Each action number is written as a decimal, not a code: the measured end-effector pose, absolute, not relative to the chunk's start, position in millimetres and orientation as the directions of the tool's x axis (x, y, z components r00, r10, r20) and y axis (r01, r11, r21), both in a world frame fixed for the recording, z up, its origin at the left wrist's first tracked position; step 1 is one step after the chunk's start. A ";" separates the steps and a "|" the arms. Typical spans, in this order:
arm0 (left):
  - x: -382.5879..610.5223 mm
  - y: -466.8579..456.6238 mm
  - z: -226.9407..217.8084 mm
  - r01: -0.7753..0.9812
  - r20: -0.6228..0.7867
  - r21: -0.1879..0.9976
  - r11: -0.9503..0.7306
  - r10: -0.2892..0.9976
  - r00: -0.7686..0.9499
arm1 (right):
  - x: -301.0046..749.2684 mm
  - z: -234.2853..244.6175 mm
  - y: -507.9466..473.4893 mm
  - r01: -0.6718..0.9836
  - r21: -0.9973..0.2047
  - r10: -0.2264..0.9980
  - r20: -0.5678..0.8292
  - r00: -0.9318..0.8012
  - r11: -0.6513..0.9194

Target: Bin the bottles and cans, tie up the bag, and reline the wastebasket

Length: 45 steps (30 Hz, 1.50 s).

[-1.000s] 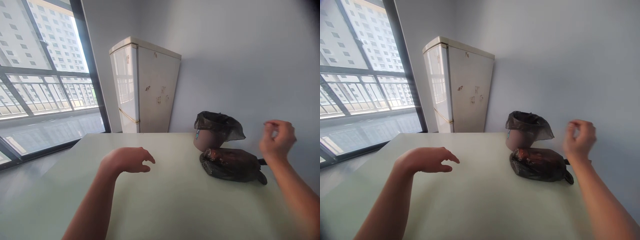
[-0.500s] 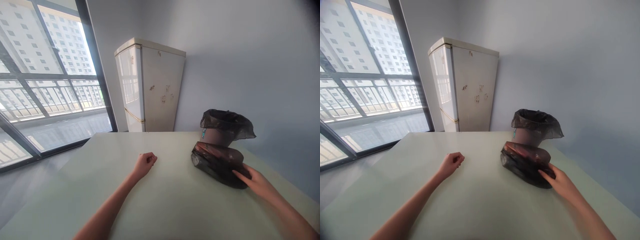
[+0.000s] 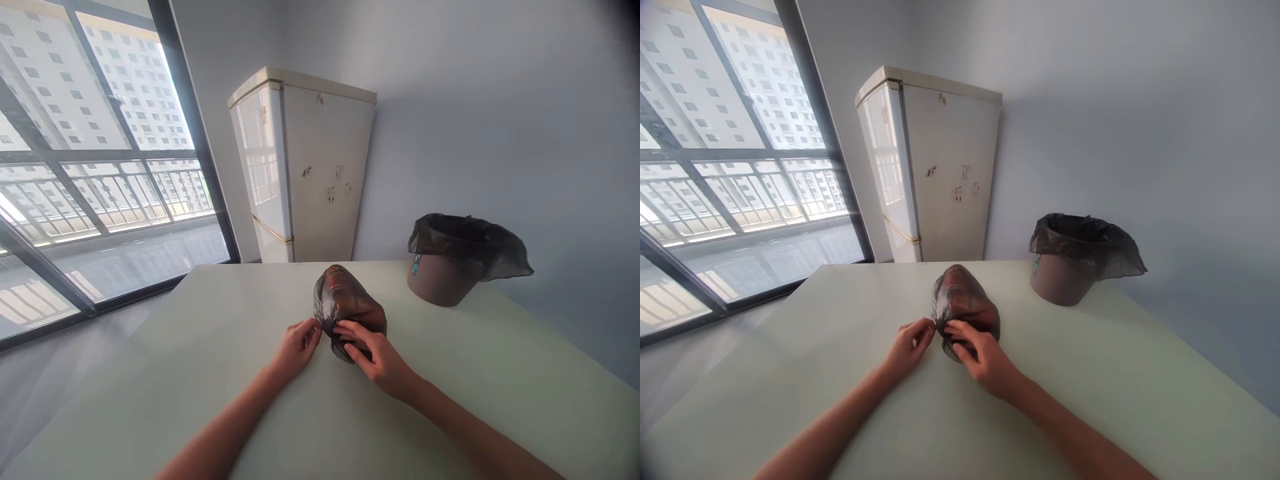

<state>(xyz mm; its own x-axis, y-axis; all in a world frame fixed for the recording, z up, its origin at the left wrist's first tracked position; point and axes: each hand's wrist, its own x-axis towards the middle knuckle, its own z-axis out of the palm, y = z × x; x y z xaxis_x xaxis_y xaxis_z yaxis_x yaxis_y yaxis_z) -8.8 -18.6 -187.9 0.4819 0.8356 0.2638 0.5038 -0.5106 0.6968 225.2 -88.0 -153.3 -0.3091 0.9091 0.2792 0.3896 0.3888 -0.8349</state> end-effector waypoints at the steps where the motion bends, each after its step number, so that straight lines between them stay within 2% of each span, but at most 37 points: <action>1: -8.3 -20.3 -187.8 0.502 0.263 0.695 -0.515 0.832 0.489 | 227.1 -154.0 -85.6 0.396 -0.813 0.894 0.314 -0.319 0.427; 4: -9.1 -21.8 -187.3 0.497 0.244 0.700 -0.513 0.825 0.509 | 243.1 -159.2 -78.2 0.444 -0.698 0.826 0.494 -0.269 0.562; 6: -10.7 -19.9 -187.2 0.484 0.238 0.707 -0.516 0.818 0.524 | 254.2 -164.6 -74.7 0.521 -0.547 0.707 0.687 -0.168 0.655; 8: -12.0 -17.2 -188.1 0.478 0.232 0.711 -0.516 0.813 0.534 | 259.7 -171.7 -74.2 0.609 -0.360 0.555 0.817 -0.160 0.707; 10: -12.4 -15.1 -190.3 0.489 0.214 0.710 -0.507 0.817 0.536 | 258.6 -180.4 -76.3 0.689 -0.223 0.513 0.822 -0.248 0.690; 12: -11.8 -14.2 -193.9 0.498 0.211 0.699 -0.513 0.813 0.542 | 254.1 -189.0 -78.8 0.774 -0.171 0.587 0.754 -0.295 0.609; 14: -10.5 -14.6 -198.3 0.485 0.243 0.680 -0.550 0.793 0.559 | 249.7 -196.0 -80.2 0.833 -0.156 0.665 0.686 -0.295 0.531; 16: -8.7 -15.8 -202.6 0.454 0.291 0.653 -0.606 0.754 0.588 | 246.6 -200.2 -80.2 0.832 -0.144 0.680 0.657 -0.325 0.536; 19: -5.5 -17.2 -207.2 0.393 0.400 0.592 -0.704 0.680 0.615 | 241.6 -200.8 -78.9 0.744 -0.157 0.613 0.688 -0.390 0.649; 22: -3.8 -16.7 -208.6 0.349 0.520 0.499 -0.793 0.596 0.612 | 234.9 -197.1 -77.0 0.589 -0.183 0.524 0.703 -0.481 0.787; 26: -7.1 -13.5 -207.3 0.316 0.560 0.464 -0.828 0.550 0.619 | 235.1 -195.8 -74.2 0.448 -0.210 0.468 0.643 -0.606 0.869; 29: -11.5 -10.7 -204.6 0.291 0.563 0.527 -0.798 0.585 0.584 | 243.6 -201.9 -73.0 0.531 -0.189 0.484 0.721 -0.497 0.826; 32: -13.8 -10.3 -200.2 0.254 0.598 0.589 -0.767 0.625 0.501 | 250.1 -208.7 -70.3 0.736 -0.169 0.534 0.793 -0.293 0.655; 34: -14.4 -11.7 -197.4 0.199 0.609 0.623 -0.757 0.629 0.484 | 251.4 -210.7 -66.5 0.806 -0.152 0.559 0.791 -0.249 0.573; 40: -16.7 -17.6 -195.7 0.062 0.597 0.706 -0.705 0.640 0.483 | 258.8 -212.9 -54.7 0.827 -0.145 0.588 0.768 -0.252 0.543; 43: -19.3 -16.9 -198.8 0.152 0.594 0.708 -0.690 0.698 0.401 | 271.2 -213.5 -50.8 0.799 -0.215 0.595 0.776 -0.209 0.562; 45: -21.4 -14.8 -202.3 0.234 0.583 0.726 -0.646 0.759 0.289 | 279.9 -211.2 -48.4 0.775 -0.306 0.615 0.778 -0.131 0.553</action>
